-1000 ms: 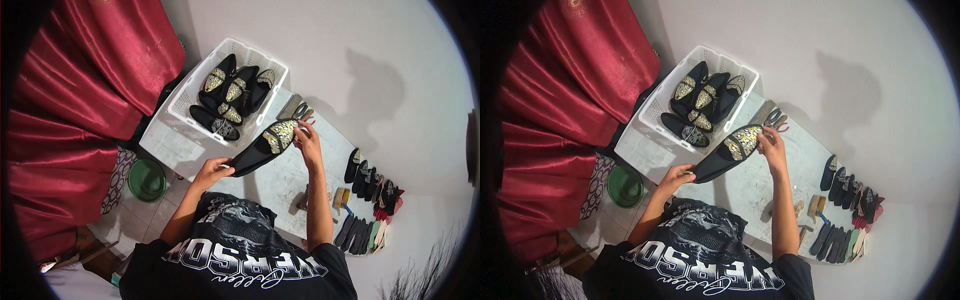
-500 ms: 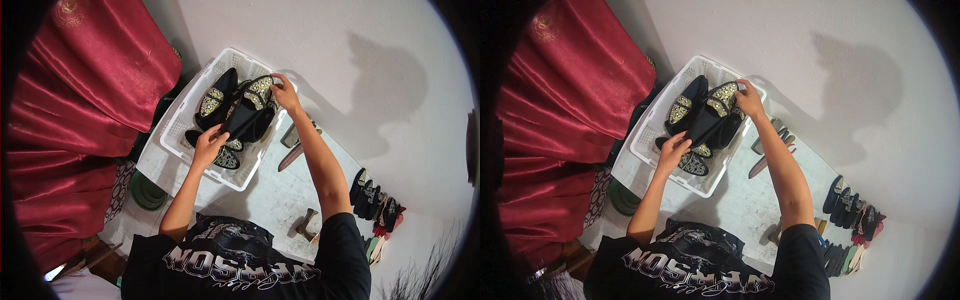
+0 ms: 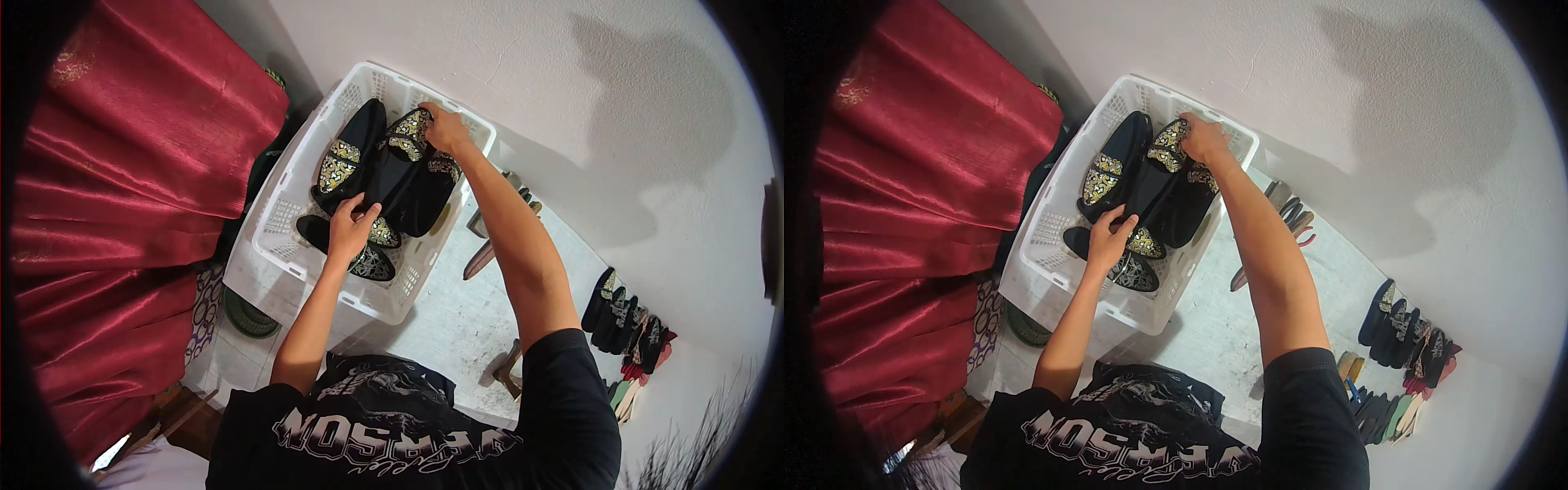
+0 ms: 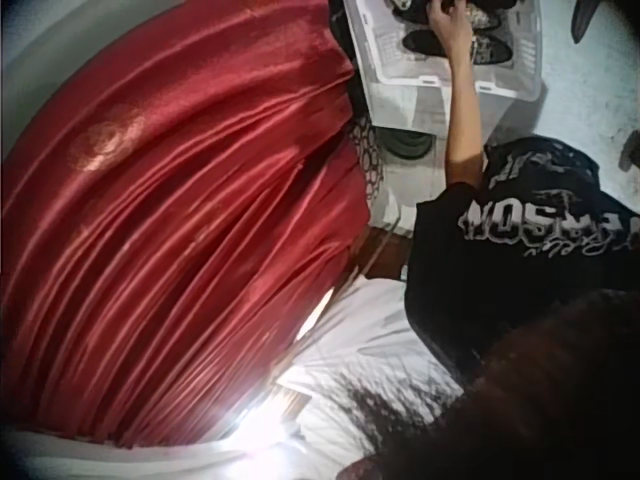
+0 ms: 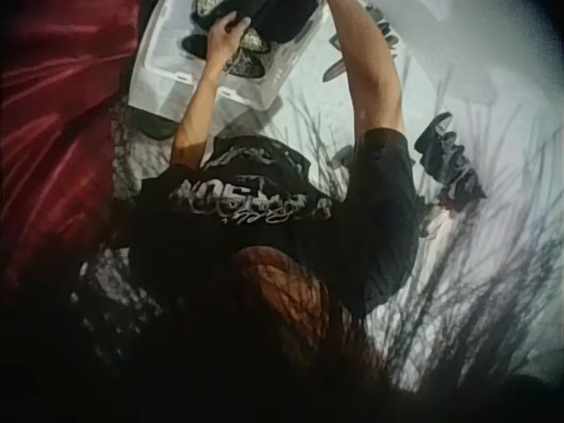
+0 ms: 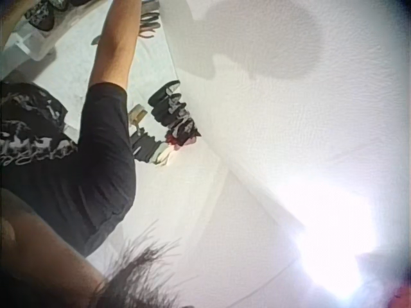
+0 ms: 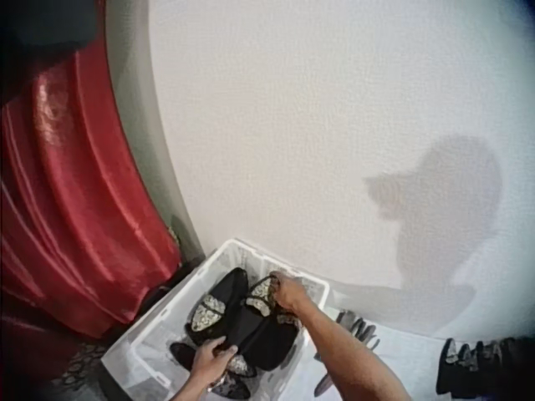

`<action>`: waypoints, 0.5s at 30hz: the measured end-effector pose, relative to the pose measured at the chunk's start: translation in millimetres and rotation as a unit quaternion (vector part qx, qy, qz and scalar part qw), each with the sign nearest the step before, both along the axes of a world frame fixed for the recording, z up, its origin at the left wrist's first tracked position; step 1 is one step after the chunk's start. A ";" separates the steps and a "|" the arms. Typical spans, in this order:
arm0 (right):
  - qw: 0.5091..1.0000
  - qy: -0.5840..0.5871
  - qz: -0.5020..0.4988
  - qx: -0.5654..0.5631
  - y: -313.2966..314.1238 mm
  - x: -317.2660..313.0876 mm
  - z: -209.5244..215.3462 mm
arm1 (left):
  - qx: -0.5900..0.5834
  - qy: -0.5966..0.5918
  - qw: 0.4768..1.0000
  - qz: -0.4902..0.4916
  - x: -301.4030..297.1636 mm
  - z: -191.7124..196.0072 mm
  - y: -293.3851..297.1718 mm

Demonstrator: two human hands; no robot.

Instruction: The person is assembling shoe components, applying adhesive to a sole and hammering it onto the upper.

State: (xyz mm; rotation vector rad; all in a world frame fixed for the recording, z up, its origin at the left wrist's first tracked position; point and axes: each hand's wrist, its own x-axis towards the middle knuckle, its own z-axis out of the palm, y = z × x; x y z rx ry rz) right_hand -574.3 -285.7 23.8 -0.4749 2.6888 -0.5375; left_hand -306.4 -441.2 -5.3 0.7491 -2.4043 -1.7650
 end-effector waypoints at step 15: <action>0.990 0.131 -0.039 -0.037 21.1 53.4 30.4 | 0.233 -0.001 0.970 0.069 0.1 2.6 -0.3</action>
